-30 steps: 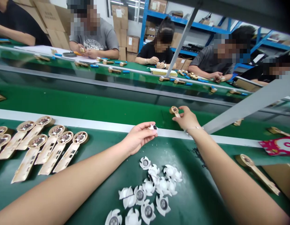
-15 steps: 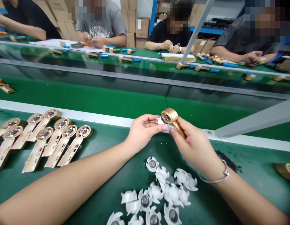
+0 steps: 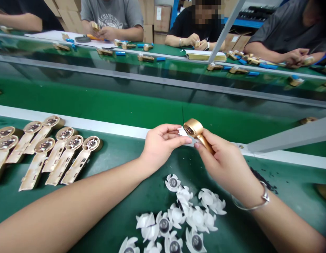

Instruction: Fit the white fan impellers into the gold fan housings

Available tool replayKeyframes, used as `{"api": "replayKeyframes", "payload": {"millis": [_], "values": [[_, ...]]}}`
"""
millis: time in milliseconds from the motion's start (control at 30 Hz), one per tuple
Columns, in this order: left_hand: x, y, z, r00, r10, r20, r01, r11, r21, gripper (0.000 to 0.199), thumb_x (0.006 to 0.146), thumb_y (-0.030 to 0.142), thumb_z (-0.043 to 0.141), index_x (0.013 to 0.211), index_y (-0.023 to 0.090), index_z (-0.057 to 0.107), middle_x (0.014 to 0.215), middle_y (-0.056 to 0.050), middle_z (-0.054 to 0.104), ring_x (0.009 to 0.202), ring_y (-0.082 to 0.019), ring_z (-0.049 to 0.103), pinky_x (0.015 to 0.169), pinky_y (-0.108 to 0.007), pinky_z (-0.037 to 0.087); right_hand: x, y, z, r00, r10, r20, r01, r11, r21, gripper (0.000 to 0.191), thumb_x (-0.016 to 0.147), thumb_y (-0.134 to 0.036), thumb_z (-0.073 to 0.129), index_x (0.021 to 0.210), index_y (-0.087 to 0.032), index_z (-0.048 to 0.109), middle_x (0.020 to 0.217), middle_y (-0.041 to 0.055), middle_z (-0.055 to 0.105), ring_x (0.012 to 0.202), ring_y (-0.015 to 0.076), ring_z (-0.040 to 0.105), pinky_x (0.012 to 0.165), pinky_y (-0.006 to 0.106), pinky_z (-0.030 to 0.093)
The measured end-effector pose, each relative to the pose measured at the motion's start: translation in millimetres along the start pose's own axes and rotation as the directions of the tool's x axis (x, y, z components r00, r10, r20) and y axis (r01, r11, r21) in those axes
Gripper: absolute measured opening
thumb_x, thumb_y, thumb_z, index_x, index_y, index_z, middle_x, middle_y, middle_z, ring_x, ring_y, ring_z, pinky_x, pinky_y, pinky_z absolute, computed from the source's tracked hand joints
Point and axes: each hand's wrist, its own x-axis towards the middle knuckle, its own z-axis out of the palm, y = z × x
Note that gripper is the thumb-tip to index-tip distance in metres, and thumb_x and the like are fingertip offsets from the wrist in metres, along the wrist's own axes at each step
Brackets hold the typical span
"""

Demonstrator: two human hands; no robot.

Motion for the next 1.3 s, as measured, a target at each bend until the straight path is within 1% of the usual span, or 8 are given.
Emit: {"api": "replayKeyframes", "payload": {"millis": [100,300,467,567,733,933,1100,1300], "values": [[-1.1,-0.6,-0.8,1.0,0.017,0.003,-0.018,1.0,0.023,0.04,0.057,0.017,0.091,0.093,0.015,0.072,0.081,-0.003,0.078,0.079,-0.017,0.074,0.08,-0.029,0.06,-0.9,-1.0,3.4,1.0,0.017,-0.01,-0.017,1.0,-0.016,0.017,0.096,-0.03,0.05,0.106,-0.02,0.061,0.066,-0.0005,0.056,0.052,0.0148,0.045,0.052,0.029,0.036],[-1.6,-1.1,-2.4,0.998,0.053,0.022,-0.055,0.994,0.097,0.039,0.06,0.019,0.09,0.095,0.015,0.073,0.082,-0.005,0.078,0.079,-0.019,0.074,0.08,-0.033,0.061,-2.2,-0.1,6.0,1.0,0.016,0.005,-0.016,1.0,-0.016,0.017,0.096,-0.029,0.049,0.106,-0.02,0.061,0.068,0.0007,0.057,0.054,0.0159,0.048,0.052,0.029,0.037],[-0.8,0.4,-1.9,1.0,0.028,-0.002,-0.028,0.995,0.098,0.041,0.058,0.024,0.091,0.094,0.015,0.074,0.083,-0.005,0.078,0.079,-0.019,0.074,0.08,-0.032,0.06,-2.7,1.3,5.3,0.999,0.004,0.033,-0.003,1.0,-0.026,0.016,0.096,-0.027,0.049,0.104,-0.02,0.061,0.067,0.001,0.057,0.054,0.0167,0.048,0.051,0.03,0.036],[-1.0,0.4,-1.4,0.999,0.039,-0.004,-0.038,0.994,0.102,0.042,0.057,0.025,0.092,0.095,0.014,0.076,0.084,-0.006,0.078,0.078,-0.019,0.073,0.08,-0.033,0.06,-1.6,0.7,3.3,0.999,-0.009,0.047,0.01,1.0,-0.016,0.015,0.096,-0.026,0.048,0.101,-0.02,0.061,0.065,0.0005,0.056,0.053,0.0167,0.048,0.051,0.03,0.037],[-2.6,-0.1,-0.6,0.992,0.121,-0.021,-0.118,0.987,0.11,0.04,0.054,0.022,0.092,0.091,0.016,0.078,0.086,-0.005,0.075,0.078,-0.018,0.072,0.078,-0.032,0.061,-1.6,-1.9,0.4,0.998,0.015,0.061,-0.017,0.999,0.039,0.015,0.095,-0.029,0.05,0.104,-0.021,0.061,0.063,-0.0015,0.054,0.053,0.016,0.046,0.051,0.029,0.037],[-2.2,1.1,-0.1,0.983,0.178,-0.035,-0.173,0.979,0.11,0.036,0.057,0.02,0.091,0.09,0.018,0.079,0.091,-0.004,0.075,0.078,-0.017,0.072,0.078,-0.031,0.061,-2.8,-4.3,-1.1,0.998,0.049,0.044,-0.051,0.997,0.059,0.017,0.095,-0.028,0.049,0.105,-0.021,0.061,0.061,-0.0027,0.05,0.051,0.0147,0.043,0.049,0.028,0.034],[-3.2,2.5,-1.0,0.964,0.266,-0.018,-0.259,0.951,0.17,0.033,0.06,0.018,0.09,0.091,0.023,0.08,0.092,-0.001,0.072,0.081,-0.014,0.071,0.08,-0.027,0.061,-5.1,-7.5,-4.4,0.995,0.071,0.064,-0.078,0.991,0.107,0.016,0.095,-0.029,0.05,0.104,-0.021,0.061,0.061,-0.0031,0.05,0.053,0.0145,0.043,0.049,0.027,0.035],[-5.7,4.9,-2.4,0.939,0.344,0.022,-0.338,0.907,0.252,0.035,0.061,0.019,0.089,0.095,0.025,0.08,0.098,-0.002,0.069,0.084,-0.017,0.071,0.085,-0.032,0.063,-8.0,-15.3,-2.5,0.998,0.055,0.032,-0.057,0.996,0.063,0.02,0.094,-0.024,0.049,0.112,-0.02,0.058,0.067,-0.0019,0.052,0.051,0.0135,0.04,0.05,0.028,0.035]]}}
